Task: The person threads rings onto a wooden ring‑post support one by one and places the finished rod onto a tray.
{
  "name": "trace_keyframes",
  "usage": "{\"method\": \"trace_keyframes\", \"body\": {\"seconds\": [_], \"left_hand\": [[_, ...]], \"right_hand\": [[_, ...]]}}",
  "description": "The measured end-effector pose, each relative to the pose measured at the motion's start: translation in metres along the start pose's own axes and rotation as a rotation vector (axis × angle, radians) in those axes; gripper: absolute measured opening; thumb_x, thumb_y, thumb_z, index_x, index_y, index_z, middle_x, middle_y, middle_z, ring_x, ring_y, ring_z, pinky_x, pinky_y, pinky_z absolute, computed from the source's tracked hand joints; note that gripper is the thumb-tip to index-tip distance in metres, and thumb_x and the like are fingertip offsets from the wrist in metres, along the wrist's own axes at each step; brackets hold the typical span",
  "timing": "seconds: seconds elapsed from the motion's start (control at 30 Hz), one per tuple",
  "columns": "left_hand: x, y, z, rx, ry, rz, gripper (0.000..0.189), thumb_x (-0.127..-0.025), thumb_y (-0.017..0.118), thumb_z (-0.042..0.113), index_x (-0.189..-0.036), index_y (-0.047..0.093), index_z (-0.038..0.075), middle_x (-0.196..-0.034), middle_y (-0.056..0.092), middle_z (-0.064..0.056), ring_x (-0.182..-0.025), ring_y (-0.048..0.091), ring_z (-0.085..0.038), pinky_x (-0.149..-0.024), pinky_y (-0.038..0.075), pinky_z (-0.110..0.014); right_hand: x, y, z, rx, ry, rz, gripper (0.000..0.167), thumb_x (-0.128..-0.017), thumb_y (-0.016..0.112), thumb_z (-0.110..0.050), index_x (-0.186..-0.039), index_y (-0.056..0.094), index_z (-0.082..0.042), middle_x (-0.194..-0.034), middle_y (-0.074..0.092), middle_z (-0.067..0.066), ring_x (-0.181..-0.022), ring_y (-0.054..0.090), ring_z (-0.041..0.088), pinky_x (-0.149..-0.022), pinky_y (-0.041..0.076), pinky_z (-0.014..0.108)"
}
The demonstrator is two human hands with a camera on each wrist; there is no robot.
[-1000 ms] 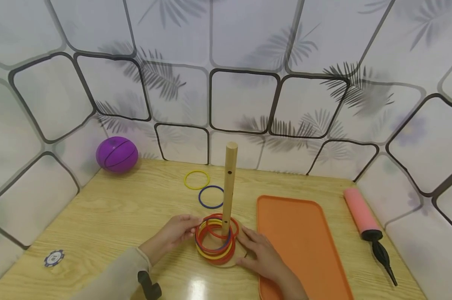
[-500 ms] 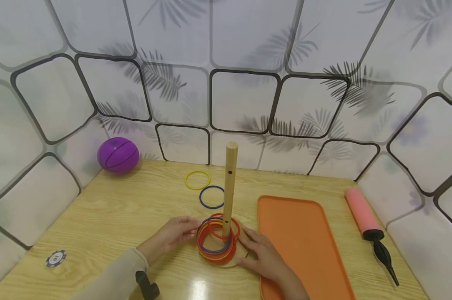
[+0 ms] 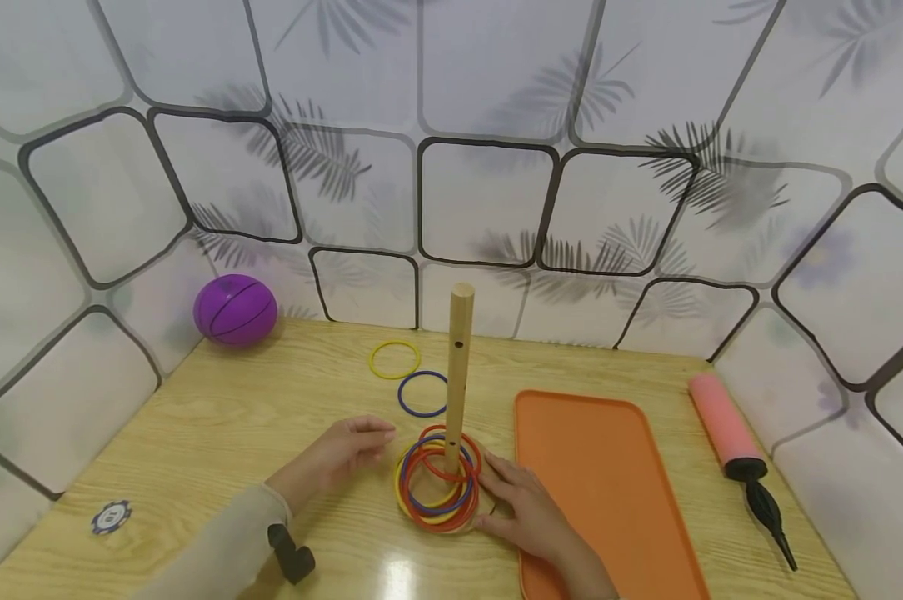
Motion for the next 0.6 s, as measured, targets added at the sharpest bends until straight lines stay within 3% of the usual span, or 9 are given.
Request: {"method": "trace_keyframes", "body": {"seconds": [0.33, 0.6], "left_hand": [[-0.014, -0.004, 0.005, -0.037, -0.004, 0.035, 0.023, -0.087, 0.066, 0.004, -0.109, 0.063, -0.004, -0.082, 0.064, 0.000, -0.070, 0.061, -0.008, -0.064, 0.053, -0.020], [-0.031, -0.008, 0.006, -0.100, 0.005, 0.019, 0.035, -0.089, 0.064, 0.003, -0.121, 0.056, -0.007, -0.091, 0.066, -0.003, -0.079, 0.063, -0.010, -0.071, 0.054, -0.022]], "right_hand": [[0.002, -0.001, 0.001, 0.004, -0.005, 0.019, 0.063, -0.084, 0.068, -0.045, -0.134, 0.054, -0.010, -0.146, 0.039, 0.016, -0.130, 0.035, 0.043, -0.101, 0.027, 0.066], [0.001, 0.000, 0.001, 0.021, -0.016, 0.026, 0.064, -0.083, 0.068, -0.046, -0.134, 0.054, -0.011, -0.146, 0.039, 0.015, -0.130, 0.036, 0.041, -0.101, 0.029, 0.065]]}}
Point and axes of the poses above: each hand's wrist, its own x-axis away from the middle knuckle, its own y-axis out of the palm, z = x × y, the point moved 3 cm from there along -x, towards the middle knuckle
